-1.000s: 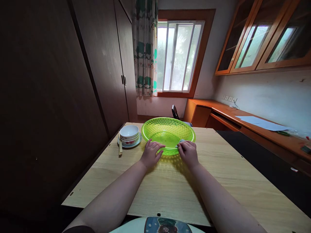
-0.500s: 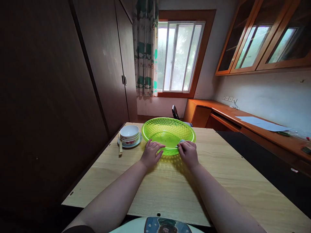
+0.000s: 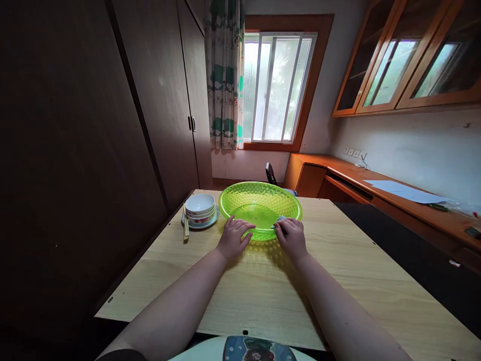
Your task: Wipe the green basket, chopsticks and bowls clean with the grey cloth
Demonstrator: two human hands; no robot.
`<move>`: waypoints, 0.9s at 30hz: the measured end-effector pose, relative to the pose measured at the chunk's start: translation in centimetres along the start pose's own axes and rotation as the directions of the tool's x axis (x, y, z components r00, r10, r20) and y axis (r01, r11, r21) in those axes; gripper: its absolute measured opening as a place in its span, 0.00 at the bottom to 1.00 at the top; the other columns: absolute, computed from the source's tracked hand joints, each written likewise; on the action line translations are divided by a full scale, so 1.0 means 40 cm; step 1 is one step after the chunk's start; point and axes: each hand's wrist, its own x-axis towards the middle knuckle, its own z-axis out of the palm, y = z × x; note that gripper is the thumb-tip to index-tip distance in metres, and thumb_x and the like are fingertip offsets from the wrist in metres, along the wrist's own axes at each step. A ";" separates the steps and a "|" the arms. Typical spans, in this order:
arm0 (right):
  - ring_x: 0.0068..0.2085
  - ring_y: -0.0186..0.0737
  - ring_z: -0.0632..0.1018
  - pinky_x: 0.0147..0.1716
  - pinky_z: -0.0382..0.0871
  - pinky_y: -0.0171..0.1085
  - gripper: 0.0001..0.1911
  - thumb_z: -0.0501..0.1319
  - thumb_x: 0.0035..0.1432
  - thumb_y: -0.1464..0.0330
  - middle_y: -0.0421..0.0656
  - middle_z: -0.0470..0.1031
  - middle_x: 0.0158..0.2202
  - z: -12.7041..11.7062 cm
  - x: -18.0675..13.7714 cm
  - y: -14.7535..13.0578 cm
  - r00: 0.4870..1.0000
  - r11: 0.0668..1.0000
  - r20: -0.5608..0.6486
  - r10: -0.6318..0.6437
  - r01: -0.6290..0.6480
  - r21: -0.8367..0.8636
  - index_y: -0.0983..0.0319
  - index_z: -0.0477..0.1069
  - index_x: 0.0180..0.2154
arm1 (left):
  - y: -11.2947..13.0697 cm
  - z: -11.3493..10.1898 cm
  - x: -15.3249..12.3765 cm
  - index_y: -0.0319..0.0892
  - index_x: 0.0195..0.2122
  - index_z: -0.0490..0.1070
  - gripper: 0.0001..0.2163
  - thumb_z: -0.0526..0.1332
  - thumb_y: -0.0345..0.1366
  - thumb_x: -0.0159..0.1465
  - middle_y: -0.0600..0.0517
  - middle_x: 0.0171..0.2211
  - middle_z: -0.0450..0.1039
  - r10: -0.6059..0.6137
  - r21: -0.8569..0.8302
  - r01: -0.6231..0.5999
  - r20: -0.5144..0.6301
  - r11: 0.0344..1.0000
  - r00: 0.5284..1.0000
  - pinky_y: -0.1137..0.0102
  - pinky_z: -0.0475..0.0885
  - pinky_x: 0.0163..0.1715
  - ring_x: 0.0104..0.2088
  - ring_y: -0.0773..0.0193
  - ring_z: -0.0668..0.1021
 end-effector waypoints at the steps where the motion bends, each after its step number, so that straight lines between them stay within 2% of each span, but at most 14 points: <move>1: 0.38 0.42 0.74 0.42 0.60 0.41 0.11 0.56 0.62 0.65 0.41 0.78 0.31 0.000 0.000 0.000 1.000 1.000 0.002 -0.001 0.001 0.002 0.58 0.73 0.30 | 0.000 0.000 0.000 0.49 0.48 0.72 0.11 0.55 0.37 0.66 0.52 0.45 0.76 -0.002 -0.002 0.002 0.000 1.000 1.000 0.55 0.53 0.63 0.49 0.62 0.75; 13: 0.38 0.43 0.75 0.43 0.61 0.42 0.11 0.56 0.61 0.66 0.42 0.78 0.31 -0.003 0.003 0.020 1.000 1.000 -0.006 0.016 -0.016 -0.017 0.59 0.73 0.30 | -0.004 0.002 0.000 0.49 0.48 0.72 0.11 0.56 0.36 0.66 0.53 0.45 0.76 0.004 0.014 -0.004 0.010 1.000 1.000 0.55 0.54 0.63 0.49 0.61 0.75; 22: 0.38 0.42 0.75 0.43 0.62 0.42 0.10 0.56 0.62 0.66 0.42 0.78 0.31 -0.007 0.003 -0.010 0.999 0.999 0.028 -0.041 0.040 0.025 0.59 0.73 0.30 | 0.000 0.000 0.001 0.49 0.48 0.72 0.11 0.56 0.36 0.65 0.53 0.45 0.76 0.001 0.022 -0.002 0.007 1.000 1.000 0.55 0.53 0.63 0.49 0.62 0.75; 27: 0.38 0.42 0.75 0.42 0.63 0.42 0.11 0.56 0.62 0.65 0.42 0.78 0.31 -0.004 0.004 0.009 1.000 0.999 0.020 0.015 -0.016 0.031 0.59 0.73 0.30 | 0.000 0.000 0.000 0.49 0.48 0.72 0.11 0.56 0.37 0.66 0.52 0.45 0.76 0.000 0.007 0.000 0.015 1.000 1.000 0.54 0.52 0.63 0.49 0.61 0.74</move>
